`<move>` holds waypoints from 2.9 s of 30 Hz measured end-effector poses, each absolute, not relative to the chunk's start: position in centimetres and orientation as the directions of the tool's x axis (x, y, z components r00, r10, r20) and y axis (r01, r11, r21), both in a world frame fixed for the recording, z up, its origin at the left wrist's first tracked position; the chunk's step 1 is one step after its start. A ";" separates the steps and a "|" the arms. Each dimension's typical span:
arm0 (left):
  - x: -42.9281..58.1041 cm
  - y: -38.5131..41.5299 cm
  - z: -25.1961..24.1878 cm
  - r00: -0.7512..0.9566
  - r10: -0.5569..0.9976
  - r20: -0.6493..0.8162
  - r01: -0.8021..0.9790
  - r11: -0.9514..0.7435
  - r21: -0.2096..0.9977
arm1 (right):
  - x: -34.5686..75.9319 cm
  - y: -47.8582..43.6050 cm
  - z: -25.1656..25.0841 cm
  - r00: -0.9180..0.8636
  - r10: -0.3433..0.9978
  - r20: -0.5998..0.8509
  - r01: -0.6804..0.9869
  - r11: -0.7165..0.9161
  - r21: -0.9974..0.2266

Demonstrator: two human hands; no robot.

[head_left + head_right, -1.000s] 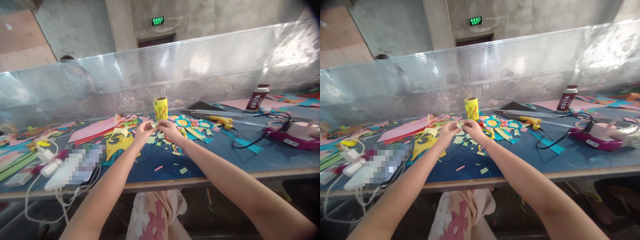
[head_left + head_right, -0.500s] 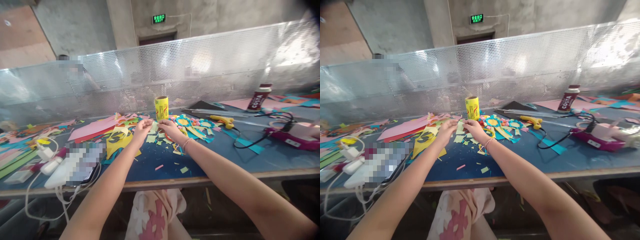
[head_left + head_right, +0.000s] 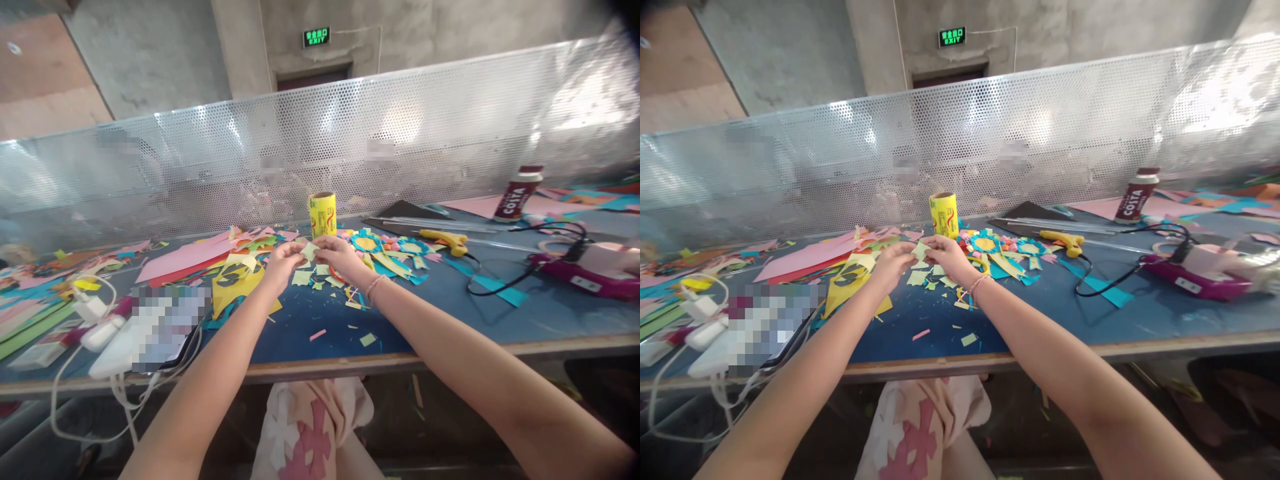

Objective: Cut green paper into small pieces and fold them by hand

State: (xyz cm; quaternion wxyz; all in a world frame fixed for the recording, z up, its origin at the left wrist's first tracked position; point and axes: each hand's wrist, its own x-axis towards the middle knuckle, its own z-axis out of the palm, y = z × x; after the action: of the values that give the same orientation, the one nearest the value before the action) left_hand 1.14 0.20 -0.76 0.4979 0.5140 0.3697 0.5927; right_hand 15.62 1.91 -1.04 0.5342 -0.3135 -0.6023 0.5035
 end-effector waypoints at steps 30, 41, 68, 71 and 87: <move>1.2 -0.1 -0.7 -0.041 0.882 0.469 -0.016 -0.470 0.883 | 15.6 1.9 -1.1 -0.178 0.864 0.471 -0.053 0.469 -0.882; 1.3 0.0 -0.7 -0.035 0.958 0.284 -0.293 -0.281 0.914 | 15.7 1.9 -1.1 -0.159 0.849 0.504 -0.031 0.506 -0.862; 2.4 -0.2 -1.0 -0.111 0.963 0.247 -0.505 -0.269 0.820 | 15.1 1.8 -1.6 -0.137 0.790 0.597 -0.011 0.601 -0.799; 2.5 -0.2 -1.0 -0.124 0.959 0.254 -0.513 -0.281 0.811 | 15.0 1.7 -1.5 -0.138 0.795 0.590 -0.034 0.592 -0.805; 2.6 -0.4 -0.9 -0.175 0.947 0.268 -0.496 -0.320 0.807 | 14.8 1.3 -1.2 -0.161 0.811 0.563 -0.086 0.556 -0.827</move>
State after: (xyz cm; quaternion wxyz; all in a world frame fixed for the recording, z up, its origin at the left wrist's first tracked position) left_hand 2.59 -0.36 -0.85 0.5077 0.3933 0.2867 0.7109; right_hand 14.82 1.32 -1.25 0.5865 -0.2749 -0.6589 0.3825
